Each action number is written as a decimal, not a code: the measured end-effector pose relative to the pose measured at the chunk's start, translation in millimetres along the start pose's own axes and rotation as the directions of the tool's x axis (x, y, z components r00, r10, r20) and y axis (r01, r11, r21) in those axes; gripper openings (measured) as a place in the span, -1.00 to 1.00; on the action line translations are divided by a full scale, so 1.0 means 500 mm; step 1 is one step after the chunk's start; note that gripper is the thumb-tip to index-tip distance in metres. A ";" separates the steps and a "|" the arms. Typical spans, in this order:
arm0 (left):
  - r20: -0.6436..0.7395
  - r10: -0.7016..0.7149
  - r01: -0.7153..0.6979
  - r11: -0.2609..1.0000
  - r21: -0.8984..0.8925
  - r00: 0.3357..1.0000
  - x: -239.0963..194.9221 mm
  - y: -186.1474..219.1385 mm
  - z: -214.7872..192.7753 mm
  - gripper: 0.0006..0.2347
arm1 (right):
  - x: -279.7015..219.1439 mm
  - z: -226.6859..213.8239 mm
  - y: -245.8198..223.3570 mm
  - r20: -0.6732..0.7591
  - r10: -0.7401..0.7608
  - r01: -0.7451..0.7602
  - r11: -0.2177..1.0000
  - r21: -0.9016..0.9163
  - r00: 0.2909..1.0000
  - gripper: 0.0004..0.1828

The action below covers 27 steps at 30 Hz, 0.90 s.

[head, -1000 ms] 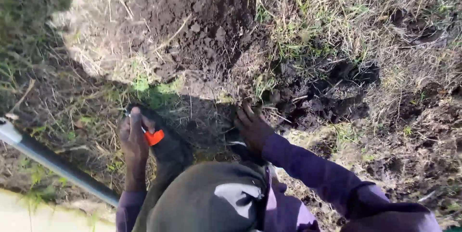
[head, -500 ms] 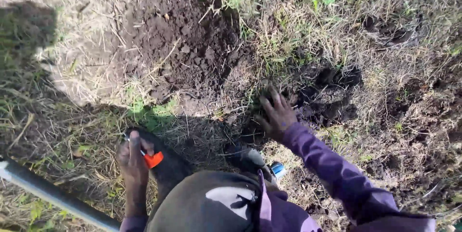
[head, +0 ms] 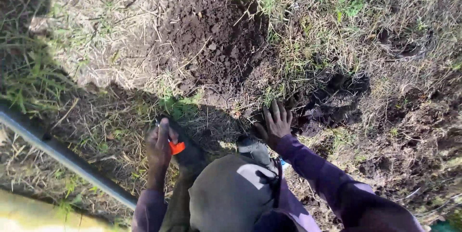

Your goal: Using a punch tool to create holes in an irrigation pipe and clearing soil around it by hand.

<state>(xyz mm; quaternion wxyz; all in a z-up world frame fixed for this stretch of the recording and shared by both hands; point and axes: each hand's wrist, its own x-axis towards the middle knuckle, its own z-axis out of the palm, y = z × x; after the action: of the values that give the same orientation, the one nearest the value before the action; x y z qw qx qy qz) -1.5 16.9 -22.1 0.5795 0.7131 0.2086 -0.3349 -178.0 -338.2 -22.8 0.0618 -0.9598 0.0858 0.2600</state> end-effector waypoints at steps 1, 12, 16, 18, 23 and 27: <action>0.009 -0.002 0.001 0.998 0.057 1.000 -0.005 -0.012 -0.002 -0.45 | -0.002 0.002 -0.001 0.043 0.040 -0.041 0.999 0.016 0.998 -0.21; 0.066 -0.245 0.227 0.952 0.203 0.967 -0.121 0.214 -0.095 -0.51 | 0.053 -0.234 -0.176 0.504 0.270 -0.230 0.963 -0.141 0.820 -0.12; 0.092 -0.243 0.204 0.930 0.307 0.966 -0.292 0.390 -0.179 -0.44 | -0.035 -0.366 -0.320 0.436 0.079 -0.375 0.660 0.651 0.896 -0.40; 0.111 -0.234 0.186 0.926 0.327 0.966 -0.364 0.479 -0.217 -0.46 | -0.102 -0.472 -0.359 0.391 0.022 -0.323 0.605 0.728 0.920 -0.50; 0.130 -0.192 0.141 0.935 0.326 0.973 -0.498 0.629 -0.277 -0.48 | -0.219 -0.785 -0.460 0.482 0.091 -0.448 0.546 0.708 0.871 -0.66; 0.152 -0.220 0.172 0.944 0.281 0.963 -0.603 0.777 -0.270 -0.43 | -0.319 -0.905 -0.467 0.545 0.041 -0.507 0.432 0.746 0.838 -0.64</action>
<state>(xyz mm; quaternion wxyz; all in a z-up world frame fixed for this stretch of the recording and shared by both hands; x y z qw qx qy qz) 89.1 80.7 475.5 0.4589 0.7264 0.1783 -0.4795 -46.7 -162.6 463.9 0.5118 -0.6760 0.3485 0.3995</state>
